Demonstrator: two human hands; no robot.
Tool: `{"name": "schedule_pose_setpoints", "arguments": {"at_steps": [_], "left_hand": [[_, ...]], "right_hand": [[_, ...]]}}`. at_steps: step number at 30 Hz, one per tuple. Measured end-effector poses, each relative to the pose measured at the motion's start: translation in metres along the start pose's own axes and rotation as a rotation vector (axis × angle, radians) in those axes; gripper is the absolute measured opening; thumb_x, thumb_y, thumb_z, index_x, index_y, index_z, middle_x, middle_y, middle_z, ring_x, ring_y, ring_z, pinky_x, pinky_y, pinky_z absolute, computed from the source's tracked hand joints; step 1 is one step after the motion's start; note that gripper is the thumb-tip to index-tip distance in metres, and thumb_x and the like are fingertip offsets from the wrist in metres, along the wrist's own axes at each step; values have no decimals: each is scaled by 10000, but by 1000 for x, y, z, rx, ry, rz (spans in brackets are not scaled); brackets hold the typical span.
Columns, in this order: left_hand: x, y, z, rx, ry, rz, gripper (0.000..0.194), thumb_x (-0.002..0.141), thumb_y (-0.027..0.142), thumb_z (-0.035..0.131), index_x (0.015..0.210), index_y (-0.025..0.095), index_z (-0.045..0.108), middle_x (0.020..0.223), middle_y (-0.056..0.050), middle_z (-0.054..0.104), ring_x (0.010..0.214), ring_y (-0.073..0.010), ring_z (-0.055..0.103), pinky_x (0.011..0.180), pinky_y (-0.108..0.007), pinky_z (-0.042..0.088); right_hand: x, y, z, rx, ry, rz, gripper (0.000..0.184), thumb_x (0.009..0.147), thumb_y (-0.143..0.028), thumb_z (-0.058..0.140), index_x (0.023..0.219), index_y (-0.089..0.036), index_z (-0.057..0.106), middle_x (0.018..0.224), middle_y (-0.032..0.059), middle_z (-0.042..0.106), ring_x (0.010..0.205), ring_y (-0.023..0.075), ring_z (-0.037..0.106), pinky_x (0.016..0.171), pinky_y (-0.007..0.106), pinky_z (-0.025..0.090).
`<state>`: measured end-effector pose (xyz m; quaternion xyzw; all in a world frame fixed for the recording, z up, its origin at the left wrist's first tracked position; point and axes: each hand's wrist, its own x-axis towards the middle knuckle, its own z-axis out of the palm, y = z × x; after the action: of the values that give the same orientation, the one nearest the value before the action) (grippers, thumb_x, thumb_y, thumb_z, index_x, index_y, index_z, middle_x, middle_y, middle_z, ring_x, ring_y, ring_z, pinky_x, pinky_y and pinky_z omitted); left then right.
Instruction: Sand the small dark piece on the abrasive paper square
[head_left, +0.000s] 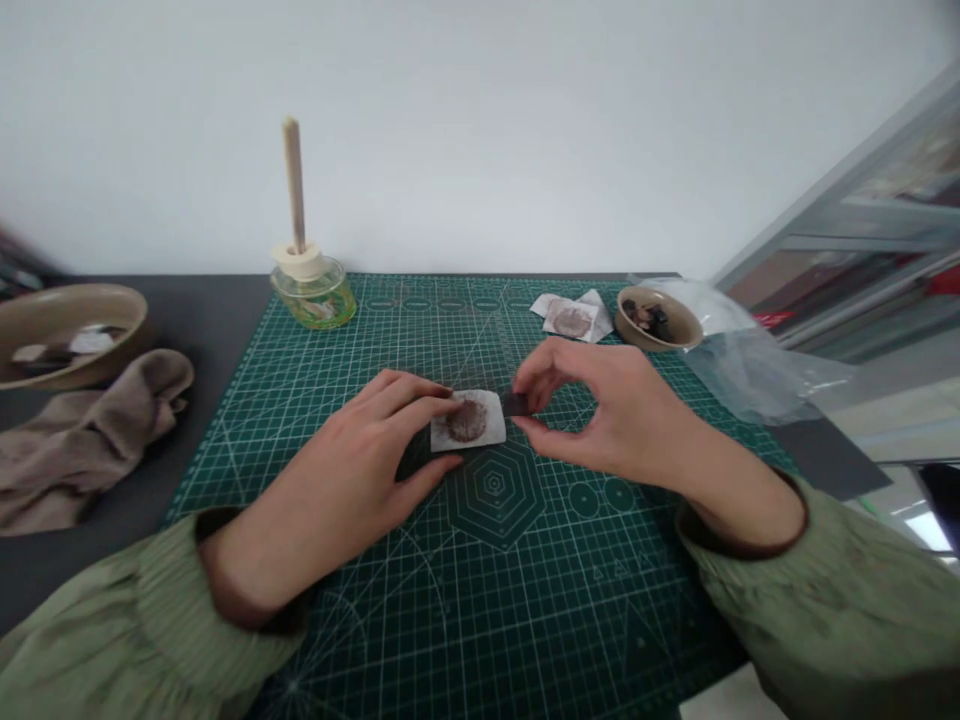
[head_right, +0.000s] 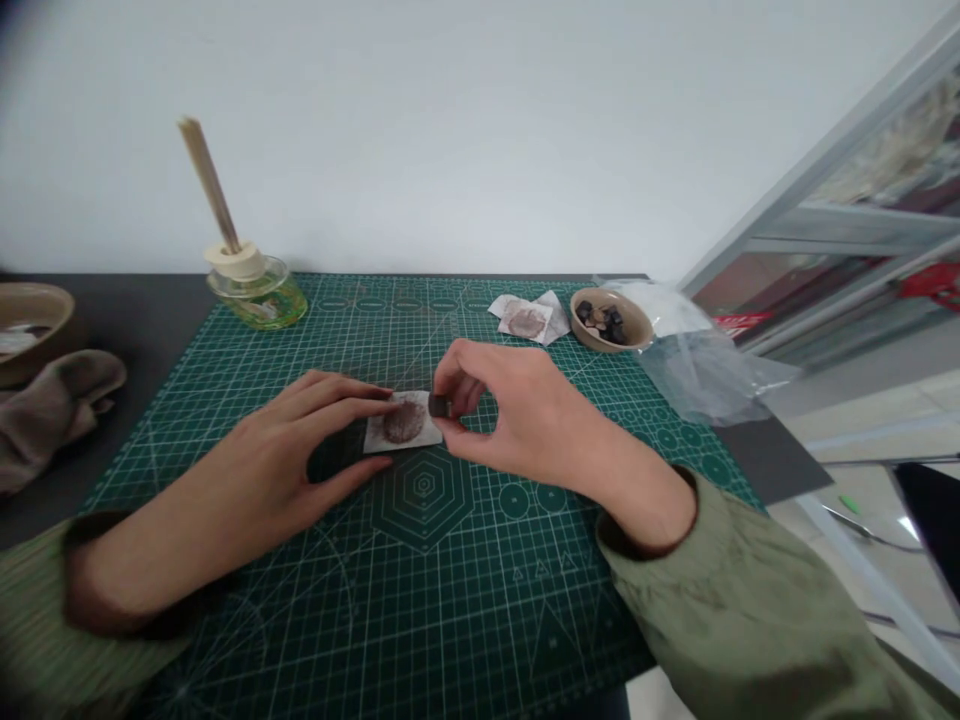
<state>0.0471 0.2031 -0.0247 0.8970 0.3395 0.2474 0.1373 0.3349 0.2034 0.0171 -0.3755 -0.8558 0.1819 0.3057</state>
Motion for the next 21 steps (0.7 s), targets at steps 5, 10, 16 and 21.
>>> {"name": "schedule_pose_setpoints", "arguments": {"at_steps": [5, 10, 16, 21], "left_hand": [[-1, -1, 3, 15, -20, 21, 293, 1096, 239, 776, 1364, 120, 791, 1353, -173, 798, 1279, -397, 732, 1087, -625, 668], [-1, 2, 2, 49, -4, 45, 290, 1119, 258, 743, 1355, 96, 793, 1302, -174, 814, 1262, -392, 747, 1081, -580, 672], [1, 6, -2, 117, 0, 55, 323, 1207, 336, 570, 1310, 145, 809, 1263, -155, 829, 1210, -367, 753, 1064, -526, 662], [1, 7, -3, 148, -7, 35, 336, 1205, 347, 537, 1299, 166, 804, 1255, -143, 818, 1208, -359, 749, 1036, -489, 640]], "right_hand": [[20, 4, 14, -57, -168, 5, 119, 932, -87, 817, 1017, -157, 771, 898, 8, 758, 748, 148, 696, 708, 277, 525], [19, 17, 27, -67, -190, -64, 103, 1021, -200, 836, 1098, -131, 828, 963, 35, 743, 798, 166, 662, 739, 302, 483], [13, 23, 28, -49, -160, -67, 124, 1036, -257, 840, 1108, -158, 821, 935, 6, 718, 723, 143, 582, 711, 308, 445], [14, 19, 30, -86, -167, -40, 41, 1038, -233, 806, 1064, -205, 791, 939, -3, 732, 759, 157, 613, 748, 325, 441]]}}
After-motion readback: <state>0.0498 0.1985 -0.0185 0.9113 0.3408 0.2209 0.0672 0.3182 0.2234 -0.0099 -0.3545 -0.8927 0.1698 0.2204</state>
